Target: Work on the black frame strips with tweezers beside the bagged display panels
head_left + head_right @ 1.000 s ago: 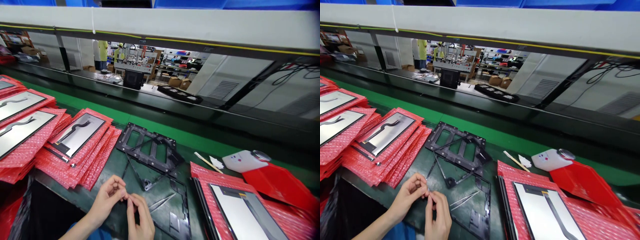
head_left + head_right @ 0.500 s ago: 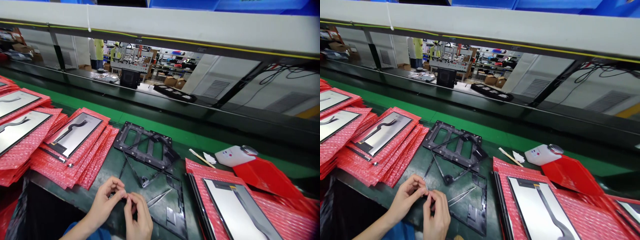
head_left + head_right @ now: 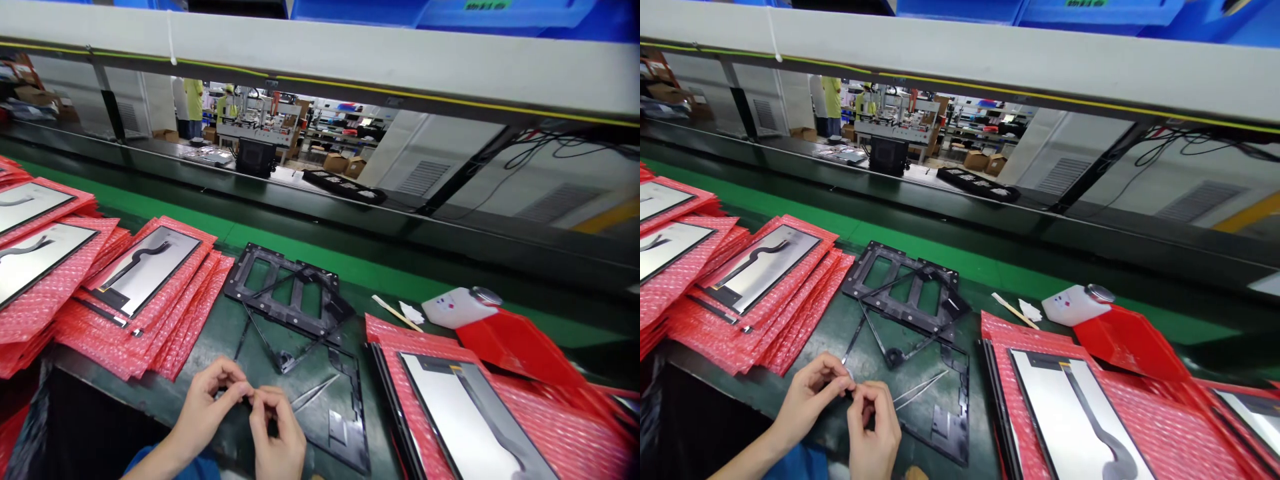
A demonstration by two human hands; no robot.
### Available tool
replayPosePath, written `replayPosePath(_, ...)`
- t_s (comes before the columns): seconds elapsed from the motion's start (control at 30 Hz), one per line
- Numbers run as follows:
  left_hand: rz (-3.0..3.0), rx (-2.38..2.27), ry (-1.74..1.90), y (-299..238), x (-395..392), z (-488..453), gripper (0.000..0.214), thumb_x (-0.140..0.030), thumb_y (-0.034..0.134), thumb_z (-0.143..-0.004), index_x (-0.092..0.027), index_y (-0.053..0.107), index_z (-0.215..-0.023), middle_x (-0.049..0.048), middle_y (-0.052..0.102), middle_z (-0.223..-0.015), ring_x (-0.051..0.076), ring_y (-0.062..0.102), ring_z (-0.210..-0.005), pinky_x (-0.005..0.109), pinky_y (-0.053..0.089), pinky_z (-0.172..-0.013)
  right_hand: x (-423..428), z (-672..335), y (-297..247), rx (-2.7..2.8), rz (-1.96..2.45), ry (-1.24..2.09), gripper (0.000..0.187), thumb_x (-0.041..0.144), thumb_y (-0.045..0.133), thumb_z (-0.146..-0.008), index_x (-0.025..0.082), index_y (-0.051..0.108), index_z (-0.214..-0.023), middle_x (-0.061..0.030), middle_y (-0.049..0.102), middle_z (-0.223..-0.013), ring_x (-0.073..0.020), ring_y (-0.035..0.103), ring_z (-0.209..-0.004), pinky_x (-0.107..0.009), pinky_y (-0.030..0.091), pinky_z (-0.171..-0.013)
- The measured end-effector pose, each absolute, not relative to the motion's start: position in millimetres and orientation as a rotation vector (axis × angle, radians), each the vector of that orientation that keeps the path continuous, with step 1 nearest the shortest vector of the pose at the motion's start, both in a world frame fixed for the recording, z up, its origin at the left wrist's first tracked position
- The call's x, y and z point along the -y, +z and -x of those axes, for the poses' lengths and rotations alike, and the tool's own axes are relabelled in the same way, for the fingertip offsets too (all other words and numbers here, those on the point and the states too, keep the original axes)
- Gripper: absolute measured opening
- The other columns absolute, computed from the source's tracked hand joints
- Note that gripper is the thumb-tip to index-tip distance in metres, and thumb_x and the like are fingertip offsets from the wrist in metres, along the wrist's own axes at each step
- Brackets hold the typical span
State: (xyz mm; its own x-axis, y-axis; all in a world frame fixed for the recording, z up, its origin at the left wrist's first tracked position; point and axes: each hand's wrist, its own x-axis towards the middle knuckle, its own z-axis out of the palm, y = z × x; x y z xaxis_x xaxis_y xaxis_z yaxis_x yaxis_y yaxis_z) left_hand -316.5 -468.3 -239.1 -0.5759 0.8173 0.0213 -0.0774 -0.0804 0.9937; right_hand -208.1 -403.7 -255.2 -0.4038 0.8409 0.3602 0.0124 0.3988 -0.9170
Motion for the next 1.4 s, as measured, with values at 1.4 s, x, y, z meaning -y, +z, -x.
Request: replayPosePath(1.4,-1.685,-2.095,0.822,-231.1,478.5,367.3,0.089,-0.041,0.065,-0.084,-0.031,0.006,-0.150,0.0070,0.018,-0.157,0.028,0.010,-0.145,0.055,0.023,-0.115,340.0,197.8,-233.3,2.742,0.490,0.374,0.022,0.021,0.033,-0.099,0.025,0.054,-0.096,-0.0015,0.061,-0.090,-0.0203,0.060,-0.080,-0.033,0.048,-0.068)
